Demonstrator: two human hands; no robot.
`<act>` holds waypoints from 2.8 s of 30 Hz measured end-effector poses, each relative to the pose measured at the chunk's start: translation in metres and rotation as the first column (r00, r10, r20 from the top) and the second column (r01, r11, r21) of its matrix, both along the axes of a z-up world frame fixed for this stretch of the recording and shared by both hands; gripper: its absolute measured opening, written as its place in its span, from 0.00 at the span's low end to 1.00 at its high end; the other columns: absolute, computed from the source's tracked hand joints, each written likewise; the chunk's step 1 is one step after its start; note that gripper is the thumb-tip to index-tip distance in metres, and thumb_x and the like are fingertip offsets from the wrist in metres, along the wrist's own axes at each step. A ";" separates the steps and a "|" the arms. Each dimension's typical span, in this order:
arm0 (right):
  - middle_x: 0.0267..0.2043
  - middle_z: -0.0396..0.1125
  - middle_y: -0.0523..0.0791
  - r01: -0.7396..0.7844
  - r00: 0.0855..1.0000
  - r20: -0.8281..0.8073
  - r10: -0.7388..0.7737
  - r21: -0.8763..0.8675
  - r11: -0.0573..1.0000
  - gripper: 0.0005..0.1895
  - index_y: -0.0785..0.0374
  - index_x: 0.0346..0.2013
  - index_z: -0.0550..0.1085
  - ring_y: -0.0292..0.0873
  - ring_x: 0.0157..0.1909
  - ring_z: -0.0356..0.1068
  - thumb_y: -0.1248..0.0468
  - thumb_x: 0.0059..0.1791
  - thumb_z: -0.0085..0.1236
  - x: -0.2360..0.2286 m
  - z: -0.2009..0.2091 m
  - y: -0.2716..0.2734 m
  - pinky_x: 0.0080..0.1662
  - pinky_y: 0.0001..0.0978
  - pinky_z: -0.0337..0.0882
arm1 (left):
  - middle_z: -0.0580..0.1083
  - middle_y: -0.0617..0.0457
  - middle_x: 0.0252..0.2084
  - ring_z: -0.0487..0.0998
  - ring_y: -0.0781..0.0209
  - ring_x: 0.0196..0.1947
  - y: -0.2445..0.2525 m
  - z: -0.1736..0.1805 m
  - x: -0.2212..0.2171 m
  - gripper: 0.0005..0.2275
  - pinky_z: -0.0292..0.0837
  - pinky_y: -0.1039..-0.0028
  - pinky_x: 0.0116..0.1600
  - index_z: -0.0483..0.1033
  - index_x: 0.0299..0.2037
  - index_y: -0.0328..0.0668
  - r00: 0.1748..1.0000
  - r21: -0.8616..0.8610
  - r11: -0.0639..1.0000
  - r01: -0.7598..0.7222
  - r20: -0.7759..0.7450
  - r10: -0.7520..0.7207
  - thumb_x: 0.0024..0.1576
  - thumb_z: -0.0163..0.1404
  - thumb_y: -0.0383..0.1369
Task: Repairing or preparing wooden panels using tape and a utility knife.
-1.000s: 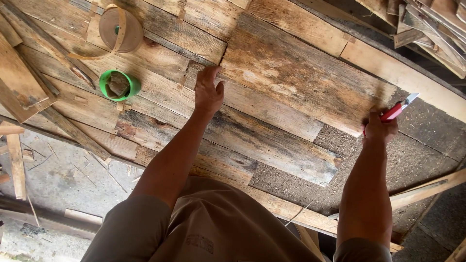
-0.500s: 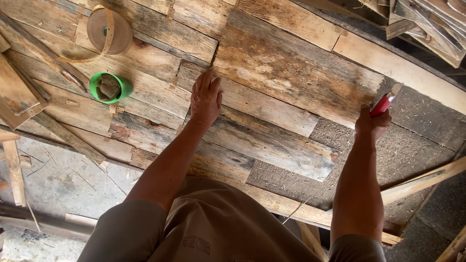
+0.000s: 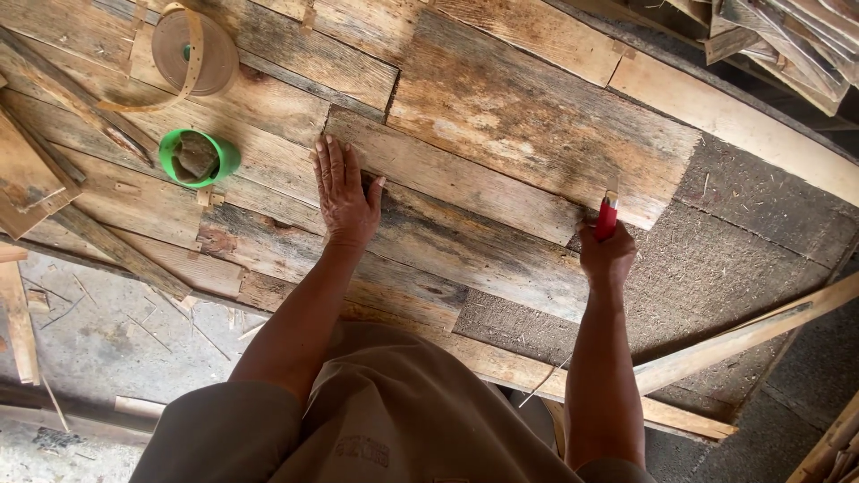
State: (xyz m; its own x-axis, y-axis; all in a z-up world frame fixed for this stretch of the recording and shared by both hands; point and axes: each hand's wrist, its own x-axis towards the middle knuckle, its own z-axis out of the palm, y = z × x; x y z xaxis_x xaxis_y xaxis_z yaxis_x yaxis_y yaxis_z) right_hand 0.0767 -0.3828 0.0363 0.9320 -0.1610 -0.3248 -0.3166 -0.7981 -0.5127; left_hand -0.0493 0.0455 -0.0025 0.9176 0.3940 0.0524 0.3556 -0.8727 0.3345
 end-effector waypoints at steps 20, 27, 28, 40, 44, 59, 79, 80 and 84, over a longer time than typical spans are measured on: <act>0.30 0.74 0.40 -0.012 0.998 -0.062 0.007 -0.083 0.997 0.17 0.59 0.44 0.79 0.34 0.24 0.70 0.52 0.48 0.70 -0.004 -0.024 -0.007 0.24 0.31 0.70 | 0.41 0.30 0.80 0.37 0.35 0.80 0.002 -0.007 -0.002 0.36 0.33 0.52 0.81 0.49 0.76 0.23 0.999 0.002 1.000 -0.001 -0.040 0.001 0.71 0.39 0.52; 0.29 0.74 0.41 0.023 0.998 -0.055 -0.026 -0.049 0.999 0.16 0.60 0.41 0.79 0.33 0.23 0.68 0.52 0.48 0.71 -0.006 -0.026 -0.010 0.23 0.31 0.69 | 0.41 0.30 0.80 0.36 0.36 0.81 0.002 0.004 -0.001 0.36 0.32 0.53 0.81 0.49 0.76 0.23 0.997 -0.019 1.000 -0.004 -0.083 0.003 0.70 0.39 0.51; 0.29 0.74 0.41 0.025 0.998 -0.053 -0.027 -0.047 0.999 0.16 0.60 0.41 0.79 0.33 0.23 0.68 0.52 0.48 0.71 -0.006 -0.025 -0.008 0.23 0.31 0.69 | 0.41 0.30 0.80 0.36 0.36 0.81 0.003 0.001 -0.001 0.36 0.32 0.53 0.81 0.49 0.76 0.23 0.997 -0.018 1.000 -0.003 -0.080 0.001 0.70 0.39 0.51; 0.29 0.75 0.40 0.019 0.999 -0.049 -0.020 -0.035 0.999 0.17 0.61 0.40 0.79 0.34 0.24 0.72 0.51 0.49 0.69 -0.008 -0.022 -0.005 0.27 0.32 0.73 | 0.40 0.30 0.80 0.36 0.36 0.81 0.005 -0.002 -0.003 0.36 0.33 0.52 0.81 0.49 0.76 0.22 0.997 -0.026 0.999 0.020 -0.071 -0.022 0.71 0.38 0.52; 0.30 0.75 0.41 0.056 0.997 -0.052 -0.056 -0.003 0.998 0.20 0.61 0.41 0.78 0.34 0.27 0.75 0.47 0.48 0.69 -0.010 -0.017 0.000 0.30 0.32 0.76 | 0.40 0.31 0.80 0.36 0.36 0.81 0.004 0.003 -0.005 0.36 0.34 0.52 0.81 0.48 0.76 0.24 0.997 -0.057 0.998 0.017 -0.071 -0.021 0.71 0.38 0.52; 0.35 0.74 0.44 -0.109 0.993 0.023 0.114 -0.167 0.980 0.15 0.59 0.41 0.77 0.38 0.25 0.69 0.53 0.50 0.66 -0.039 -0.022 -0.018 0.26 0.35 0.73 | 0.36 0.31 0.79 0.34 0.37 0.79 -0.012 0.018 -0.040 0.43 0.28 0.51 0.79 0.44 0.77 0.28 0.950 -0.047 0.971 0.233 -0.203 -0.238 0.65 0.34 0.62; 0.48 0.73 0.44 -0.441 0.896 -0.046 0.441 -0.212 0.872 0.24 0.43 0.61 0.75 0.45 0.43 0.76 0.51 0.50 0.66 -0.134 0.020 0.024 0.43 0.42 0.80 | 0.41 0.40 0.81 0.34 0.42 0.81 -0.044 0.023 -0.150 0.41 0.25 0.52 0.79 0.49 0.78 0.36 0.876 0.012 0.887 0.463 -0.161 -0.455 0.63 0.39 0.60; 0.49 0.73 0.45 -0.436 0.898 -0.044 0.438 -0.220 0.872 0.25 0.44 0.61 0.74 0.46 0.43 0.77 0.51 0.50 0.66 -0.134 0.019 0.023 0.43 0.42 0.80 | 0.41 0.40 0.81 0.34 0.42 0.81 -0.044 0.023 -0.151 0.41 0.25 0.52 0.79 0.49 0.78 0.36 0.875 0.020 0.885 0.465 -0.161 -0.456 0.63 0.39 0.60; 0.48 0.75 0.48 -0.430 0.900 -0.011 0.435 -0.182 0.884 0.27 0.51 0.59 0.72 0.47 0.43 0.77 0.53 0.47 0.68 -0.135 0.026 0.028 0.46 0.42 0.79 | 0.40 0.39 0.81 0.33 0.41 0.80 -0.045 0.025 -0.149 0.41 0.24 0.53 0.79 0.48 0.78 0.35 0.869 -0.017 0.887 0.461 -0.195 -0.455 0.62 0.39 0.59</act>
State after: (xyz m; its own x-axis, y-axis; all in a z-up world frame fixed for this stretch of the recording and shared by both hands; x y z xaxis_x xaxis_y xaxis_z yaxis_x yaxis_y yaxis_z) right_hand -0.0584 -0.3549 0.0627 0.9308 0.2087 -0.3000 0.0940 -0.9300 -0.3554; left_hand -0.1988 0.0001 0.0225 0.9884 -0.0716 -0.1339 -0.0326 -0.9614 0.2732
